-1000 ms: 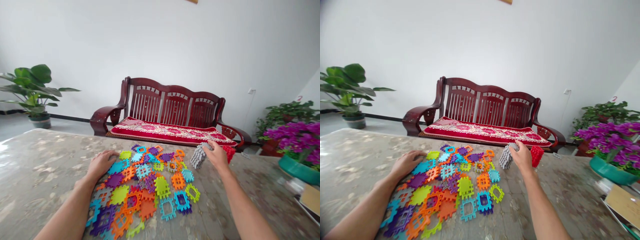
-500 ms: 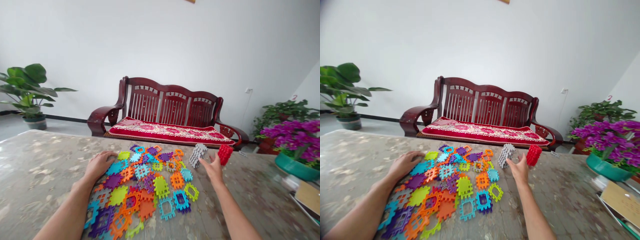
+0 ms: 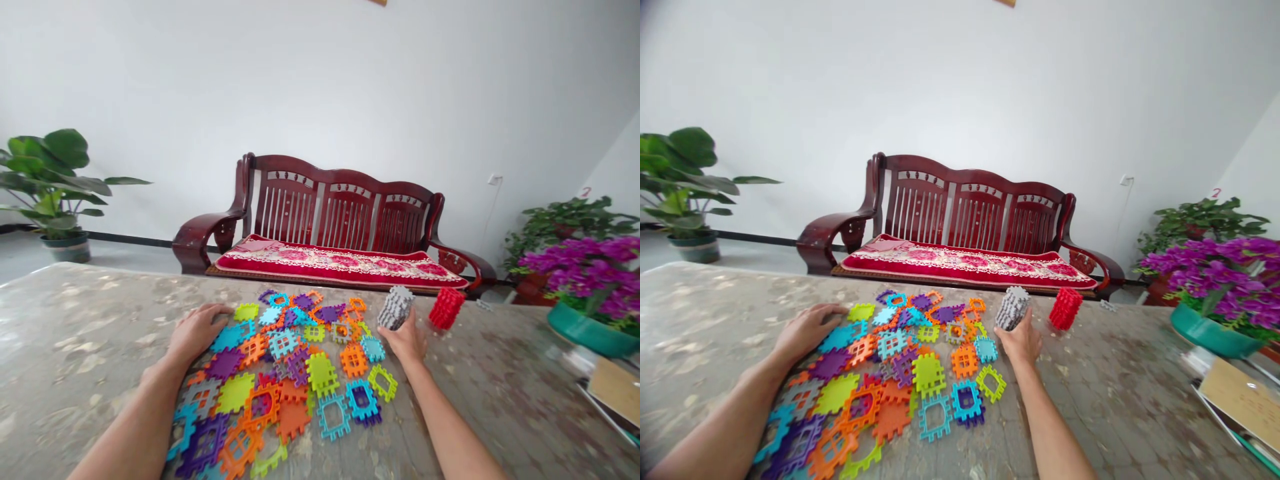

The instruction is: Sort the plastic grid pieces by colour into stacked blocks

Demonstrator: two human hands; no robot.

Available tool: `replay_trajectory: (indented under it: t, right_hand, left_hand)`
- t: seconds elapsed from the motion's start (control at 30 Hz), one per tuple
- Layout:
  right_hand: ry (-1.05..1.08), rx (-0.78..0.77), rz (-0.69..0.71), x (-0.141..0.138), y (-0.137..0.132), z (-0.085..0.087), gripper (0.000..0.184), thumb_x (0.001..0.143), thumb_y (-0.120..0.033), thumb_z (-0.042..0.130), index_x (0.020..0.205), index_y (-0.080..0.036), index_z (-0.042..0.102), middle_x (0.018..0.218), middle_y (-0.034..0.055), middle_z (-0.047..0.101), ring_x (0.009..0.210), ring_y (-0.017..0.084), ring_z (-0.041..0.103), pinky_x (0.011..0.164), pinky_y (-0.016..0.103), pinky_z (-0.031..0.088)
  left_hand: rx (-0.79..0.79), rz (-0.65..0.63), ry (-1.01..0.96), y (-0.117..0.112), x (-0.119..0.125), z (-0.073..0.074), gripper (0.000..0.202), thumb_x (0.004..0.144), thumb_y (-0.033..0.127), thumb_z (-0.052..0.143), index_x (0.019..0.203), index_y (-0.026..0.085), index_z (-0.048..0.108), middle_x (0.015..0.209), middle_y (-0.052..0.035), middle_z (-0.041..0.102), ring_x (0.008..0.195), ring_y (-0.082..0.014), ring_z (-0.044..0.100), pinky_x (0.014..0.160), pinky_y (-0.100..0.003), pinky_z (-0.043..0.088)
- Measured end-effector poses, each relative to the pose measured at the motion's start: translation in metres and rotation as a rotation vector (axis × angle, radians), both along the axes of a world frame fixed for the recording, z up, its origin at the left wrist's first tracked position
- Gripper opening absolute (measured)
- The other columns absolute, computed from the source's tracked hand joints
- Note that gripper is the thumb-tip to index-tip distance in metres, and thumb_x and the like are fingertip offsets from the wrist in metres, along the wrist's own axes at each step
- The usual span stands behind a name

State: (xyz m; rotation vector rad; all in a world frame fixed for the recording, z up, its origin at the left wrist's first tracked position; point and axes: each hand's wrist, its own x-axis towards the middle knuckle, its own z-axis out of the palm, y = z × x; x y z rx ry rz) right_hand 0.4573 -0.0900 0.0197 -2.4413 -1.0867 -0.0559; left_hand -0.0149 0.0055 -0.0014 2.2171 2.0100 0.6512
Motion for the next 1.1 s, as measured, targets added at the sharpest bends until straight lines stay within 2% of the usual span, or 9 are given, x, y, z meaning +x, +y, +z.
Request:
replay_trajectory:
  t: [0.43,0.7,1.0,1.1]
  right_hand:
    - [-0.040,-0.003,0.000,0.004,0.003,-0.002,0.092,0.073,-0.053,0.062,0.148,-0.013,0.028,0.117,0.0202,0.068,0.113,0.039,0.061,0.095,0.050,0.046]
    - [-0.071,0.073,-0.013,0.022,0.005,-0.009,0.089,0.069,-0.054,0.064,0.144,-0.014,0.036,0.116,0.0190,0.068,0.111,0.040,0.061,0.093,0.053,0.047]
    - [-0.038,0.024,-0.116,0.052,0.004,-0.009,0.077,0.070,-0.054,0.064,0.134,-0.016,0.047,0.117,0.0199,0.067,0.110,0.035,0.062,0.092,0.048,0.048]
    - [-0.033,0.053,-0.129,0.063,0.005,-0.012,0.081,0.068,-0.057,0.065,0.136,-0.015,0.045,0.115,0.0202,0.067,0.108,0.036,0.063,0.090,0.049,0.048]
  left_hand:
    - [-0.013,-0.001,0.004,-0.001,0.000,0.001,0.037,0.083,0.037,0.047,0.110,0.032,0.071,0.130,-0.0035,0.065,0.117,-0.0278,0.060,0.102,-0.042,0.044]
    - [-0.007,0.001,-0.014,0.000,0.000,0.000,0.036,0.082,0.038,0.048,0.110,0.032,0.072,0.128,-0.0044,0.066,0.116,-0.0291,0.061,0.099,-0.042,0.046]
    - [-0.001,-0.013,0.007,0.003,-0.003,-0.003,0.037,0.083,0.040,0.047,0.110,0.032,0.071,0.127,-0.0050,0.066,0.115,-0.0285,0.061,0.100,-0.042,0.046]
    - [0.006,-0.011,0.000,0.003,-0.003,-0.004,0.037,0.083,0.041,0.047,0.109,0.032,0.072,0.127,-0.0052,0.067,0.115,-0.0294,0.061,0.098,-0.043,0.046]
